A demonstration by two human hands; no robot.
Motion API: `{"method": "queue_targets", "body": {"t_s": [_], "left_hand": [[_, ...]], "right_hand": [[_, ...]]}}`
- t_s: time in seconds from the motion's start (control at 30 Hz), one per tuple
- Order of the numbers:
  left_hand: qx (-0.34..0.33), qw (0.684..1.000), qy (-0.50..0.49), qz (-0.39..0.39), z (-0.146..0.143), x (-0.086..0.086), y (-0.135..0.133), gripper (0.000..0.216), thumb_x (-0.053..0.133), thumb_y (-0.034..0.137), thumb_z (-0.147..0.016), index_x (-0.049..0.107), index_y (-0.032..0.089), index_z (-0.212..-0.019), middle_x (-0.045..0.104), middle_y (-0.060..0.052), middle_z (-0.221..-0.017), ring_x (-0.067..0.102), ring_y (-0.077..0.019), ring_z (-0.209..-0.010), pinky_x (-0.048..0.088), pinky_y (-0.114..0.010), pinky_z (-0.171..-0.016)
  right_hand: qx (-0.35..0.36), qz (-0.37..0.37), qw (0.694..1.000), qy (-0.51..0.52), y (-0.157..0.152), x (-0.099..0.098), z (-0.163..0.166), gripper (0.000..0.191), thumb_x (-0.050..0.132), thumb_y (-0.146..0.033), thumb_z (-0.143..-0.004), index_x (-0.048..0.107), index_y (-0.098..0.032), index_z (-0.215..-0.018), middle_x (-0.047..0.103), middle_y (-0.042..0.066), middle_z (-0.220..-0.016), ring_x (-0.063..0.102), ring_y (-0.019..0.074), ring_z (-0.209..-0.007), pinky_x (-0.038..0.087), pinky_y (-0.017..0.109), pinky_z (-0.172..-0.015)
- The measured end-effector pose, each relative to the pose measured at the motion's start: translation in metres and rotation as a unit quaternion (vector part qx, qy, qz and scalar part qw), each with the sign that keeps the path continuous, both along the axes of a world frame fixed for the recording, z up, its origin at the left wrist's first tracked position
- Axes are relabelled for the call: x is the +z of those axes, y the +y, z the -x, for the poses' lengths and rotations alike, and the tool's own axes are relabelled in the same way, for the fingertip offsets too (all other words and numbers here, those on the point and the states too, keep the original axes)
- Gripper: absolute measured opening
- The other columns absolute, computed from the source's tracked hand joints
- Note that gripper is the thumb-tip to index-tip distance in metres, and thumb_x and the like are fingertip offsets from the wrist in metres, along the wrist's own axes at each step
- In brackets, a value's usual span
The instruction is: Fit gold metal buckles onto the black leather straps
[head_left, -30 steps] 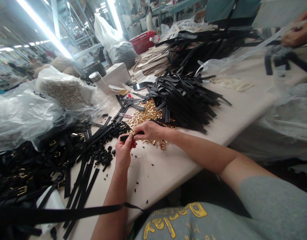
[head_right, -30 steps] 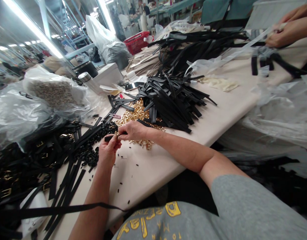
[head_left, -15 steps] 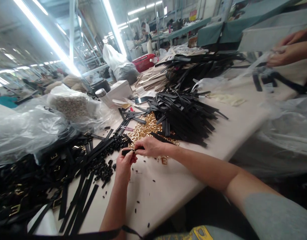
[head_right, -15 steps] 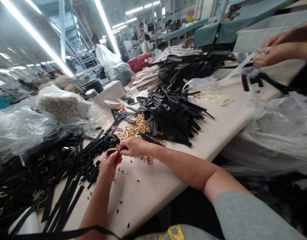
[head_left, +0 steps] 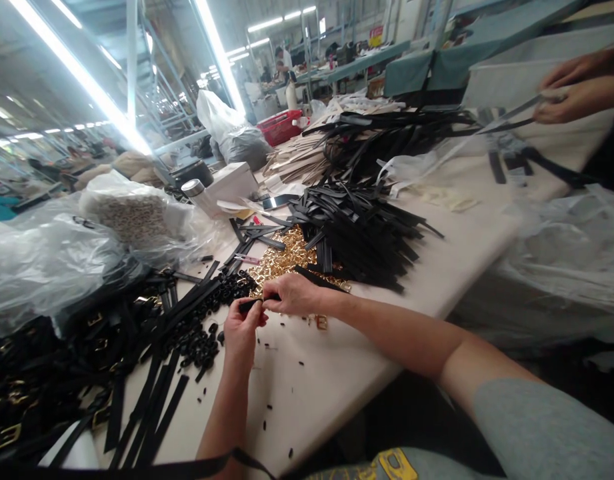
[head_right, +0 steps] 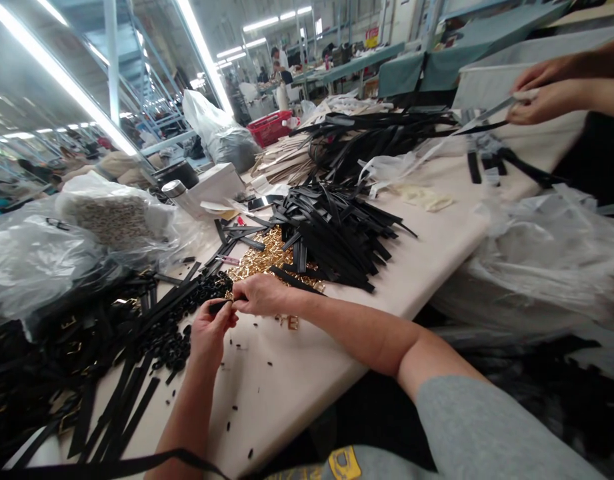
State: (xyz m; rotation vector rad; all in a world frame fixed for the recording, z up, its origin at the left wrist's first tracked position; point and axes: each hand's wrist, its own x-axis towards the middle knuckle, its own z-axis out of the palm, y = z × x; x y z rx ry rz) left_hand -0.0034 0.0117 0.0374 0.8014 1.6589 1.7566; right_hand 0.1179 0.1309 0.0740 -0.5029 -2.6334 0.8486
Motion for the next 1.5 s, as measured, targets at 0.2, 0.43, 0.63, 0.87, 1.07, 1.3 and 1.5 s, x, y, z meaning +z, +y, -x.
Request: {"method": "queue_targets", "body": {"t_s": [0.2, 0.43, 0.63, 0.87, 1.07, 1.3, 1.5], "left_hand": [[-0.009, 0.998, 0.043, -0.047, -0.003, 0.005, -0.006, 0.042, 0.074, 0.048, -0.074, 0.065, 0.015, -0.099, 0.07, -0.009, -0.078, 0.066, -0.018, -0.063, 0.053, -0.027, -0.061], [-0.112, 0.983, -0.113, -0.095, 0.002, 0.009, -0.007, 0.041, 0.082, 0.043, -0.067, 0.071, 0.016, -0.097, 0.067, -0.006, -0.071, 0.061, -0.0131, -0.058, 0.05, -0.022, -0.055], [-0.14, 0.985, -0.101, -0.023, 0.001, 0.005, -0.006, 0.048, 0.081, 0.043, -0.069, 0.068, 0.02, -0.109, 0.07, -0.008, -0.093, 0.068, -0.0187, -0.076, 0.056, -0.028, -0.067], [-0.094, 0.995, -0.034, -0.008, 0.005, 0.011, -0.007, 0.037, 0.084, 0.041, -0.063, 0.067, 0.014, -0.082, 0.068, -0.004, -0.07, 0.065, -0.0168, -0.058, 0.054, -0.027, -0.057], [-0.143, 0.989, 0.032, 0.037, 0.002, 0.01, -0.008, 0.028, 0.076, 0.037, -0.067, 0.061, 0.015, -0.074, 0.064, -0.002, -0.062, 0.062, -0.0156, -0.057, 0.05, -0.025, -0.056], [-0.144, 0.974, 0.15, 0.091, -0.004, 0.009, -0.007, 0.013, 0.059, 0.03, -0.076, 0.055, 0.019, -0.07, 0.058, 0.002, -0.06, 0.061, -0.0158, -0.056, 0.05, -0.025, -0.055], [-0.068, 0.998, -0.007, -0.002, 0.0, 0.006, -0.002, 0.024, 0.066, 0.039, -0.075, 0.057, 0.017, -0.078, 0.064, 0.0, -0.068, 0.062, -0.0144, -0.054, 0.052, -0.026, -0.057]], "right_hand": [[-0.035, 0.029, 0.998, 0.031, 0.006, 0.006, -0.003, 0.015, 0.061, -0.03, -0.081, 0.065, -0.016, -0.079, 0.057, -0.002, -0.065, 0.043, 0.0087, -0.06, 0.025, 0.022, -0.056], [0.078, 0.213, 0.97, 0.092, 0.019, 0.003, -0.003, 0.017, 0.065, -0.027, -0.079, 0.062, -0.011, -0.073, 0.052, -0.004, -0.061, 0.043, 0.0066, -0.058, 0.03, 0.019, -0.054], [0.122, 0.229, 0.964, 0.055, 0.016, 0.004, -0.004, 0.016, 0.063, -0.026, -0.08, 0.062, -0.011, -0.074, 0.059, -0.001, -0.066, 0.048, 0.0078, -0.06, 0.033, 0.019, -0.055], [0.108, 0.093, 0.988, 0.063, 0.02, 0.005, -0.006, 0.017, 0.064, -0.028, -0.079, 0.063, -0.013, -0.072, 0.056, -0.002, -0.063, 0.045, 0.007, -0.058, 0.029, 0.02, -0.056], [0.039, -0.151, 0.985, 0.073, 0.016, 0.004, -0.008, 0.034, 0.05, -0.038, -0.09, 0.061, -0.015, -0.068, 0.057, 0.0, -0.063, 0.043, 0.009, -0.057, 0.023, 0.025, -0.057], [0.031, -0.239, 0.953, 0.185, 0.016, -0.001, -0.002, 0.028, 0.043, -0.028, -0.094, 0.063, -0.016, -0.078, 0.065, 0.005, -0.084, 0.053, 0.0134, -0.077, 0.034, 0.027, -0.07], [0.025, -0.098, 0.991, 0.085, 0.017, 0.002, -0.003, 0.02, 0.055, -0.027, -0.083, 0.063, -0.014, -0.07, 0.06, 0.002, -0.068, 0.047, 0.0103, -0.062, 0.03, 0.024, -0.06]]}}
